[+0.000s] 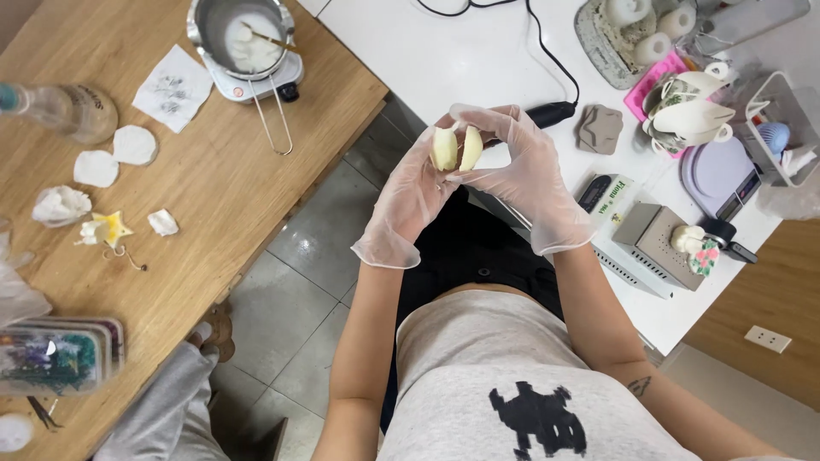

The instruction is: Shaping and carving wax pieces to create decorative floral elements for candles.

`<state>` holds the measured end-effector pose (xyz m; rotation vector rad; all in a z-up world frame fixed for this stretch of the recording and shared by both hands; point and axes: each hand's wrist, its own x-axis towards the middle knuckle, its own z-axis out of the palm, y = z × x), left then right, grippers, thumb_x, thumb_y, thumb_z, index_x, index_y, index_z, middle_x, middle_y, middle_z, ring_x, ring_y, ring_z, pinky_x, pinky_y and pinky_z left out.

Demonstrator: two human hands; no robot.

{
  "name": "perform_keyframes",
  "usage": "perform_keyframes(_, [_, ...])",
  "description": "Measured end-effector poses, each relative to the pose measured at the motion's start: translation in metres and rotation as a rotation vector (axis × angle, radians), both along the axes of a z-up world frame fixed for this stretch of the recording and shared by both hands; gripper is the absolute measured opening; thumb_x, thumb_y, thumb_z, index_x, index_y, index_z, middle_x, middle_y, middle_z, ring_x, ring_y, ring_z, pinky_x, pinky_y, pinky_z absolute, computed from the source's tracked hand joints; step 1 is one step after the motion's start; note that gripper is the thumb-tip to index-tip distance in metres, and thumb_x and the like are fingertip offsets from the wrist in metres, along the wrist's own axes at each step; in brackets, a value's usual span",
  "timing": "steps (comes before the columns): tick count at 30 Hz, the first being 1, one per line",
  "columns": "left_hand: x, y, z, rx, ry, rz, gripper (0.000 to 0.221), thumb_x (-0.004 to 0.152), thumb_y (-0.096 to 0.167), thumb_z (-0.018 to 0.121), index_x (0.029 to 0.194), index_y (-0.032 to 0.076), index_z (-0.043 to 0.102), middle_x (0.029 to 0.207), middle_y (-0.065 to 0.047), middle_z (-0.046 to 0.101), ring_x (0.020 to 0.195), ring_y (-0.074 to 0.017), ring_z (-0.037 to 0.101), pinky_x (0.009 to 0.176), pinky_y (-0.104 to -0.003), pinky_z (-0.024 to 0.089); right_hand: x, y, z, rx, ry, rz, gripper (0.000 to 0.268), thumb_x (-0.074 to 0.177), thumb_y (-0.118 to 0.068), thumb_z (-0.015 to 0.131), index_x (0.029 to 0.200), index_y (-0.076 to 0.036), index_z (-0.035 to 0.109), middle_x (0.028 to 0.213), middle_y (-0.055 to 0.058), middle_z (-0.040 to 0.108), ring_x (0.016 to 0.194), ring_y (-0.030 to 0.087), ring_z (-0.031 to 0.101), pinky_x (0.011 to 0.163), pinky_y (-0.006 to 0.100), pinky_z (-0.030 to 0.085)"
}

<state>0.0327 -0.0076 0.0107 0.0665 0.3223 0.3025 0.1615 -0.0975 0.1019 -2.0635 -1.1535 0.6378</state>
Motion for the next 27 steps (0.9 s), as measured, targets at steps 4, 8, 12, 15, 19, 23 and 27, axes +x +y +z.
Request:
perform_keyframes(4, [0.038, -0.017, -0.013, 0.029, 0.049, -0.068, 0.047, 0.109, 0.03, 0.052, 0.147, 0.002, 0.051, 0.134, -0.007, 0.062, 0.118, -0.0137, 0.061, 0.099, -0.029, 0.053, 0.031, -0.015, -0.003, -0.012, -0.187, 0.022, 0.064, 0.074, -0.03, 0.096, 0.127, -0.011, 0.067, 0.118, 0.003, 0.069, 0.103, 0.019, 0.069, 0.093, 0.032, 0.055])
perform_keyframes(8, [0.073, -0.03, -0.02, 0.039, 0.116, -0.111, 0.042, 0.108, 0.027, 0.057, 0.139, -0.001, 0.055, 0.128, -0.009, 0.064, 0.112, -0.0151, 0.063, 0.093, -0.03, 0.055, 0.06, -0.027, -0.003, -0.006, -0.296, 0.053, 0.057, 0.077, -0.033, 0.096, 0.12, -0.009, 0.068, 0.118, 0.005, 0.07, 0.103, 0.022, 0.07, 0.089, 0.033, 0.055])
perform_keyframes(12, [0.103, -0.032, -0.012, 0.058, 0.135, -0.16, 0.04, 0.104, 0.026, 0.06, 0.132, -0.001, 0.057, 0.126, -0.011, 0.066, 0.112, -0.0171, 0.066, 0.092, -0.03, 0.057, 0.085, -0.037, -0.004, -0.037, -0.319, 0.034, 0.06, 0.073, -0.034, 0.097, 0.119, -0.008, 0.069, 0.112, 0.006, 0.069, 0.096, 0.023, 0.068, 0.085, 0.034, 0.055])
perform_keyframes(15, [0.119, -0.041, -0.018, 0.098, 0.142, -0.195, 0.042, 0.103, 0.028, 0.063, 0.132, -0.002, 0.058, 0.126, -0.013, 0.068, 0.113, -0.0179, 0.067, 0.091, -0.03, 0.057, 0.099, -0.045, -0.001, -0.068, -0.218, -0.012, 0.063, 0.072, -0.034, 0.096, 0.122, -0.007, 0.069, 0.108, 0.005, 0.068, 0.089, 0.02, 0.068, 0.082, 0.032, 0.056])
perform_keyframes(19, [0.135, -0.05, -0.018, 0.13, 0.145, -0.187, 0.044, 0.103, 0.028, 0.067, 0.132, -0.005, 0.059, 0.124, -0.014, 0.068, 0.111, -0.0191, 0.067, 0.09, -0.03, 0.058, 0.118, -0.058, -0.009, -0.02, -0.221, 0.016, 0.062, 0.075, -0.033, 0.096, 0.125, -0.008, 0.069, 0.11, 0.005, 0.069, 0.092, 0.02, 0.068, 0.082, 0.032, 0.055])
perform_keyframes(23, [0.145, -0.058, -0.018, 0.088, 0.22, -0.175, 0.044, 0.096, 0.024, 0.073, 0.128, -0.004, 0.06, 0.121, -0.014, 0.069, 0.109, -0.0203, 0.07, 0.086, -0.029, 0.061, 0.128, -0.066, -0.016, -0.031, -0.232, 0.038, 0.063, 0.075, -0.032, 0.095, 0.128, -0.011, 0.07, 0.109, 0.004, 0.071, 0.092, 0.022, 0.067, 0.084, 0.035, 0.055])
perform_keyframes(27, [0.151, -0.064, -0.023, 0.061, 0.321, -0.157, 0.043, 0.093, 0.021, 0.076, 0.127, -0.002, 0.061, 0.118, -0.01, 0.069, 0.105, -0.0171, 0.069, 0.082, -0.027, 0.06, 0.13, -0.07, -0.026, -0.073, -0.285, 0.04, 0.062, 0.075, -0.034, 0.093, 0.128, -0.01, 0.07, 0.108, 0.007, 0.071, 0.097, 0.027, 0.066, 0.088, 0.04, 0.053])
